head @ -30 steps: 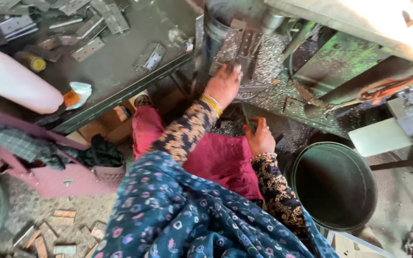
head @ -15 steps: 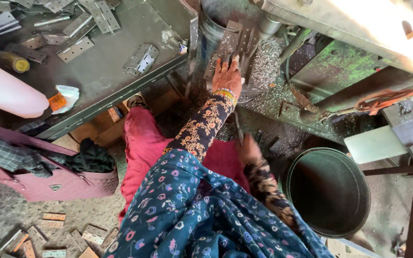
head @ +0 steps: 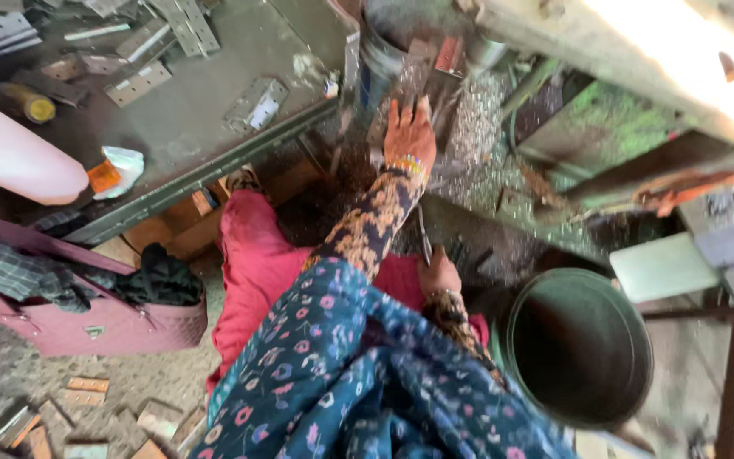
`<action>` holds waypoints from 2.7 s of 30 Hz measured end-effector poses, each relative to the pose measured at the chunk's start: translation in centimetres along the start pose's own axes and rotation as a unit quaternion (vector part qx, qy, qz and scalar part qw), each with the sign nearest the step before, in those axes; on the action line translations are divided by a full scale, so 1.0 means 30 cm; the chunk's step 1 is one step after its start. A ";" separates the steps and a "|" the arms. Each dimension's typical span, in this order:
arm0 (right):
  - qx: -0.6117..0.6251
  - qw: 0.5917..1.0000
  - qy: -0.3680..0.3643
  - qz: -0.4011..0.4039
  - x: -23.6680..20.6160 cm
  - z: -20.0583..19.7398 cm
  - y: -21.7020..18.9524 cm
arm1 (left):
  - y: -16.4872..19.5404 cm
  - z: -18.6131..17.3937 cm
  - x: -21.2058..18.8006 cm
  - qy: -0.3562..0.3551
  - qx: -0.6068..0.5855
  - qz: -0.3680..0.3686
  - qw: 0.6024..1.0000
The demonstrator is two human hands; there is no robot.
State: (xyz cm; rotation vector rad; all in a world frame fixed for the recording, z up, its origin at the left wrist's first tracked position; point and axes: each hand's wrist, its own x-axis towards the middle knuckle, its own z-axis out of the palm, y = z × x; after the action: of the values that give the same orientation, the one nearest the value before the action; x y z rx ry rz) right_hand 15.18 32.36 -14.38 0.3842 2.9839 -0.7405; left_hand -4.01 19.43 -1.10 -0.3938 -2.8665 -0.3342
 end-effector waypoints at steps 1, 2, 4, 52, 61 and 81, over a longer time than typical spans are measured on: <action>0.000 1.000 -0.015 -0.002 0.007 0.000 -0.004 | -0.002 -0.007 0.008 0.003 0.026 0.001 1.000; 0.002 1.000 -0.031 0.002 0.009 -0.008 0.004 | -0.005 -0.010 0.015 -0.005 0.050 0.004 0.999; -0.020 0.999 -0.031 0.008 0.045 -0.034 0.013 | -0.007 -0.013 0.032 -0.008 0.056 0.000 0.998; -0.019 0.998 0.064 -0.008 -0.029 -0.291 -0.244 | -0.024 0.028 -0.146 0.058 0.044 0.072 0.995; -0.015 0.999 0.044 -0.022 -0.005 -0.319 -0.277 | -0.156 0.011 -0.103 0.029 -0.126 0.202 0.971; 0.053 0.996 0.051 -0.041 0.010 -0.227 -0.188 | 0.024 0.034 -0.076 0.017 -0.132 0.049 0.990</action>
State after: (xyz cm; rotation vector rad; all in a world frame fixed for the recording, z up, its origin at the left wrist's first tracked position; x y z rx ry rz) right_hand 13.59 30.78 -5.81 0.3135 3.0807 -0.9159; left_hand -1.87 19.84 -2.51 -0.5676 -2.7627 -0.6981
